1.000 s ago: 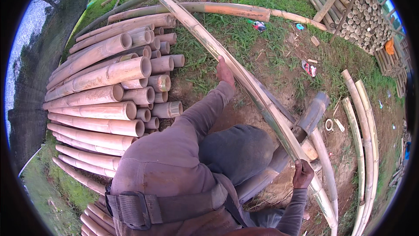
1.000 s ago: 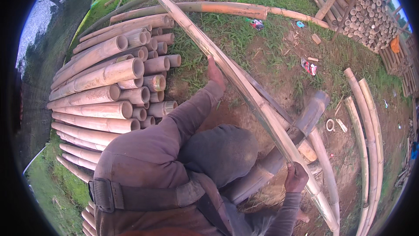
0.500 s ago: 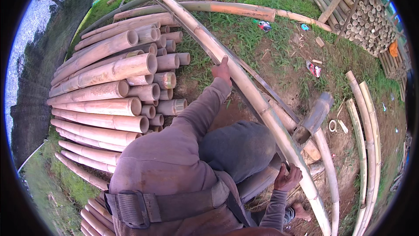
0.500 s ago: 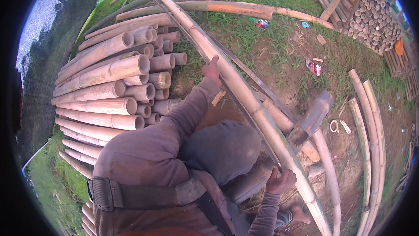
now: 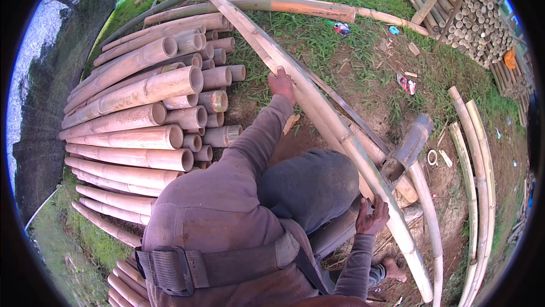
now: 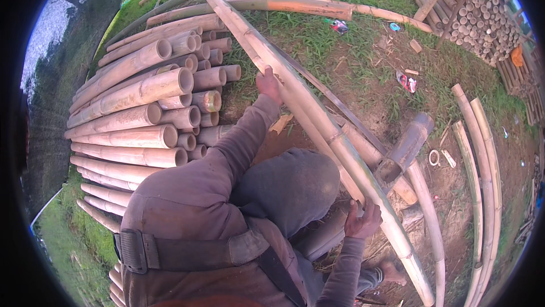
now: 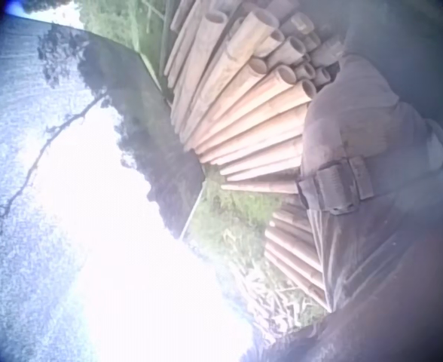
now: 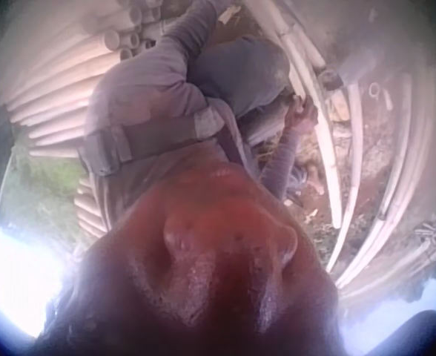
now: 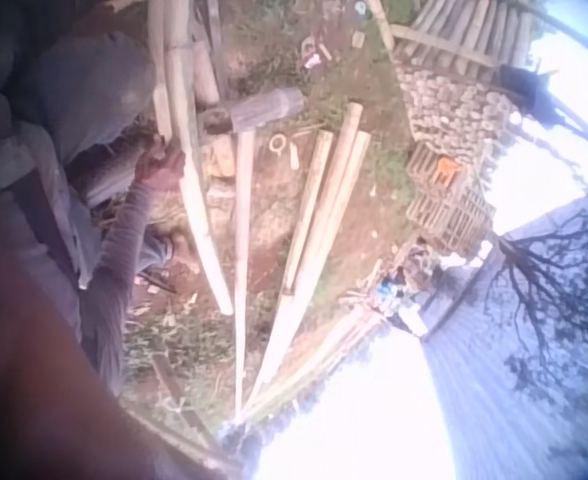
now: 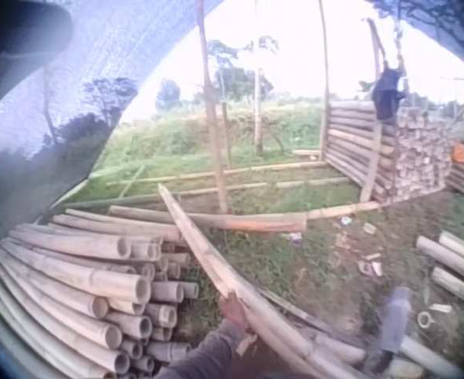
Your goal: The person sits on the ground and uses a hand saw to cut long bamboo poles into shorter sections. They position each pole on a support log, saw through it, and then move the cut pieces aside.
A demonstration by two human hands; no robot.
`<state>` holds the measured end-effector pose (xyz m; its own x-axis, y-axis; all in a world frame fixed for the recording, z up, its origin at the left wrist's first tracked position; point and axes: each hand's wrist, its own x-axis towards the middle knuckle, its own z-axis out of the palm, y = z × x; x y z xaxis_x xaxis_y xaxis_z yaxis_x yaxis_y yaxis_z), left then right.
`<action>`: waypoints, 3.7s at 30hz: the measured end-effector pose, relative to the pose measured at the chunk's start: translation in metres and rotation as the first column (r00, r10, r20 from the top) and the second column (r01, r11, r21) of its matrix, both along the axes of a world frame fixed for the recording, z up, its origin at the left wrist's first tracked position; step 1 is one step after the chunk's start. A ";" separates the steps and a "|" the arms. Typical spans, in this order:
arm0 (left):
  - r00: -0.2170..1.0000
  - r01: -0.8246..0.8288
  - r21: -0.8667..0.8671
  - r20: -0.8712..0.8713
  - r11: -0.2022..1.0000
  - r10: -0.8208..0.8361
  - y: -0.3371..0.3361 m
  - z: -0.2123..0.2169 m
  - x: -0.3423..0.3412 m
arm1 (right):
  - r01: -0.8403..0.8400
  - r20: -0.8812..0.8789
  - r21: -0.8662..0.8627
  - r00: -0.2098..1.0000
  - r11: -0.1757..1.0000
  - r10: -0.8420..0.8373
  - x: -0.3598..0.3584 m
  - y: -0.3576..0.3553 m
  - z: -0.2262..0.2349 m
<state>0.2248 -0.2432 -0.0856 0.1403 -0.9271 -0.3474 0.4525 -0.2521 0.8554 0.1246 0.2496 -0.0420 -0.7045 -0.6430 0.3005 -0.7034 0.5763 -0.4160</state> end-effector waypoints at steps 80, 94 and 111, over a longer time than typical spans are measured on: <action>-0.270 0.677 0.361 0.933 -0.642 0.239 0.271 0.058 -0.211 | 0.826 0.543 -0.538 0.494 0.170 -0.680 0.192 0.205 0.099; -0.285 0.686 0.377 0.926 -0.623 0.247 0.268 0.061 -0.210 | 0.694 0.357 -0.420 0.719 0.585 -0.596 0.246 0.151 0.083; -0.302 0.673 0.395 0.919 -0.625 0.255 0.259 0.053 -0.225 | 0.726 0.413 -0.342 0.686 0.596 -0.598 0.218 0.151 0.069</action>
<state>-0.0002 0.0158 -0.0325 -0.9011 0.3591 -0.2432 0.2711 0.9040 0.3305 0.3429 0.4003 0.0274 -0.9628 0.1991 0.1825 -0.0470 0.5419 -0.8391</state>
